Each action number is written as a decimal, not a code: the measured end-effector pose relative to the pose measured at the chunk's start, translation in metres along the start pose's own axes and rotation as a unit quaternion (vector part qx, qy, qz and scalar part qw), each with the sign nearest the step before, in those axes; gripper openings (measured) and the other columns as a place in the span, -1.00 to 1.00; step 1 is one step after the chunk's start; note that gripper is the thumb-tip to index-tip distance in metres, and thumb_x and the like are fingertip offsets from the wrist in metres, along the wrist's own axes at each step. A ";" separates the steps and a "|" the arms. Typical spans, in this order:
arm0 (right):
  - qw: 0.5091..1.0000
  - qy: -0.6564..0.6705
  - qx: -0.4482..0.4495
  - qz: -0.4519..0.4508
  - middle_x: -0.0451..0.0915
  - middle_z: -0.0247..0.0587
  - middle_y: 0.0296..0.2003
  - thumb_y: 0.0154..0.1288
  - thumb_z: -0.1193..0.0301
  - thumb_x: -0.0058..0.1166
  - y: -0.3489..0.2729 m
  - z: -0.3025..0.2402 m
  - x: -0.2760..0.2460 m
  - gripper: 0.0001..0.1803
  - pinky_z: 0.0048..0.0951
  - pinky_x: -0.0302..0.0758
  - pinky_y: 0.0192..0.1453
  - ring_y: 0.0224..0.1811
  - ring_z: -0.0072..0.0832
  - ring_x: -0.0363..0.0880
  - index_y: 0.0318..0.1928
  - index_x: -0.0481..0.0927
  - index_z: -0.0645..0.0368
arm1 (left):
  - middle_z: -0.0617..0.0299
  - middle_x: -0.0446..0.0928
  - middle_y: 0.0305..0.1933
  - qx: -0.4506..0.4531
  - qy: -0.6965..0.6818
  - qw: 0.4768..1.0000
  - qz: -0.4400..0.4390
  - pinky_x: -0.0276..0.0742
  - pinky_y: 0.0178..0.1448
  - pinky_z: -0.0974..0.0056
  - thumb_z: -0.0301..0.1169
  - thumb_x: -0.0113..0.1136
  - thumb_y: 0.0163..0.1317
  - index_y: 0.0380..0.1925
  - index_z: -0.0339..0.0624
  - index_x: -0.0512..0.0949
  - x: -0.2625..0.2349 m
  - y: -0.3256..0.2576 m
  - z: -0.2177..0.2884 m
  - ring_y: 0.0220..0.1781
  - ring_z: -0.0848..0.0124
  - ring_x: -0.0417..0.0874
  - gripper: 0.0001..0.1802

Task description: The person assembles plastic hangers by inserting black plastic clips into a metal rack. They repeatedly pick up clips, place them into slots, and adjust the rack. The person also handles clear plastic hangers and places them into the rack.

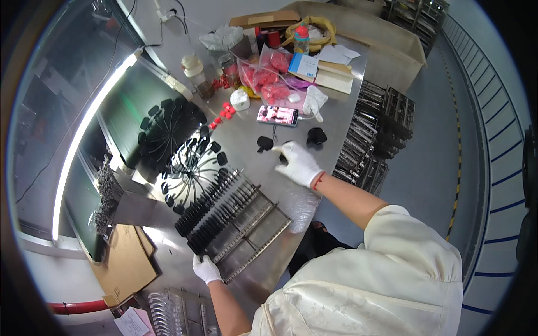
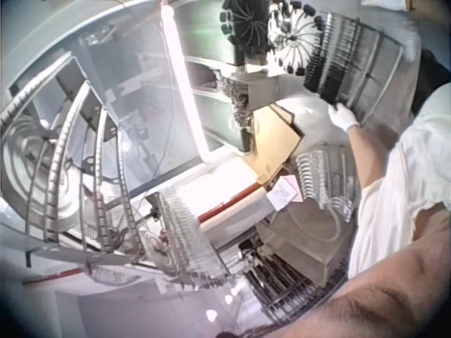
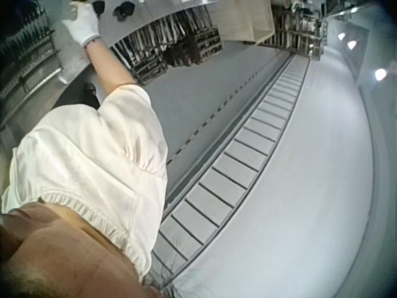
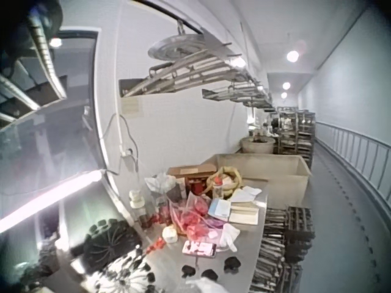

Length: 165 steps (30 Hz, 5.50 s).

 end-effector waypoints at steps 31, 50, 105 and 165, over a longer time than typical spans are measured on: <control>0.896 0.299 -0.276 -0.179 0.61 -0.27 -0.33 0.12 0.28 0.37 -0.144 -0.194 0.036 -0.81 -0.23 0.59 -0.18 -0.26 -0.20 0.65 -0.28 0.67 0.03 | -0.02 0.70 -0.04 -0.196 -0.334 0.698 -0.602 0.65 0.07 0.18 -0.37 0.17 0.46 0.14 -0.36 0.58 0.047 -0.179 0.142 -0.06 0.25 0.73 -0.65; 0.842 0.232 -0.134 -0.468 0.67 -0.21 -0.02 -0.03 0.36 0.58 -0.154 -0.219 0.045 -0.04 -0.45 0.61 0.07 -0.09 -0.53 0.63 0.43 0.41 0.05 | 0.06 0.68 -0.09 -0.189 -0.480 0.673 -0.531 0.70 -0.10 0.22 -0.71 -0.01 0.42 -0.03 -0.34 0.64 -0.009 -0.175 0.105 -0.11 0.30 0.73 -0.73; 0.875 -0.119 -0.432 -0.185 0.47 -0.02 0.33 0.05 0.17 0.48 -0.122 -0.160 0.080 -0.22 -0.02 0.43 0.32 0.25 -0.07 0.49 0.33 0.52 -0.06 | 0.12 0.57 0.35 0.437 0.209 0.874 0.027 0.23 0.51 -0.28 -0.36 0.33 0.14 0.26 -0.07 0.58 -0.017 -0.153 0.112 0.44 0.09 0.52 -0.40; 0.894 0.219 -0.306 -0.242 0.60 -0.16 0.15 0.00 0.47 0.46 -0.100 -0.109 0.078 -0.62 -0.34 0.73 0.08 0.04 -0.25 0.70 -0.10 0.76 -0.17 | 0.19 0.53 -0.53 0.181 0.022 0.981 0.073 0.48 -0.35 0.36 -0.56 0.17 0.39 -0.23 -0.28 0.65 0.021 -0.178 0.073 -0.53 0.48 0.53 -0.92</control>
Point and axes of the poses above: each hand's wrist, its own y-axis towards the middle knuckle, its own x-axis out of the palm, z = x × y, the point moved 5 cm from there along y, towards the middle knuckle
